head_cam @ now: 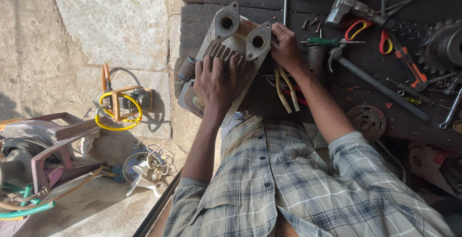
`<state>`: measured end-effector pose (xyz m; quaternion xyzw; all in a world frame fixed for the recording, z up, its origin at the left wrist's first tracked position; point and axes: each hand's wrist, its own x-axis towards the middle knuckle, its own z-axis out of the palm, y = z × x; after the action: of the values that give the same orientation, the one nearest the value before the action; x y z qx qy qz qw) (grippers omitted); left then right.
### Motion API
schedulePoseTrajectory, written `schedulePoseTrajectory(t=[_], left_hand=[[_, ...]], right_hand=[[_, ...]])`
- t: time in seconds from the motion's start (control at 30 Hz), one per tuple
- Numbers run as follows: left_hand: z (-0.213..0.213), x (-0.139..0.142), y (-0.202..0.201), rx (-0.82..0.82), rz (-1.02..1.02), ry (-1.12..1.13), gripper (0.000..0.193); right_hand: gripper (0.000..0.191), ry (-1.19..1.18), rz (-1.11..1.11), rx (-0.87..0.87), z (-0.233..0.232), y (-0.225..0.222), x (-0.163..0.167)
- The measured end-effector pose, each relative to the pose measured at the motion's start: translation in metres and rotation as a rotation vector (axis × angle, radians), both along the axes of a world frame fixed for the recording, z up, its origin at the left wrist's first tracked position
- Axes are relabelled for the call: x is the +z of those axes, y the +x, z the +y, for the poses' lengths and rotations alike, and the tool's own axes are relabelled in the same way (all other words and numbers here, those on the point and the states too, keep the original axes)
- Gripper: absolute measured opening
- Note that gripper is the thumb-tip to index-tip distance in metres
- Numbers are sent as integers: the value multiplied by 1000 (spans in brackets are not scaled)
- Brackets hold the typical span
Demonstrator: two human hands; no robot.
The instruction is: The person sits on the ground and scrapes old gasket and rust from a circular metal flange using a small scraper. They then set the flange on an electric motor, hammer a part into place, fit the red fan cover onto the motor, and use pliers and a screwdriver on the assembly.
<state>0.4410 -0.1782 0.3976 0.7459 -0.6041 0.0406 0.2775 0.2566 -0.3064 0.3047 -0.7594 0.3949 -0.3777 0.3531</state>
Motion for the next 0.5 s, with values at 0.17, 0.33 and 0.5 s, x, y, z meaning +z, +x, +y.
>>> schedulePoseTrajectory(t=[0.17,0.33,0.5], left_hand=[[-3,-5,3,3,16,28,41],[-4,-3,2,40,8,65,43],[-12,2,9,6,60,229,45]], right_hand=[[8,-146,112,-56,4,6,-7],[22,-255,211,-96,-11,-12,0],[36,417,-360,348,7,-20,8]])
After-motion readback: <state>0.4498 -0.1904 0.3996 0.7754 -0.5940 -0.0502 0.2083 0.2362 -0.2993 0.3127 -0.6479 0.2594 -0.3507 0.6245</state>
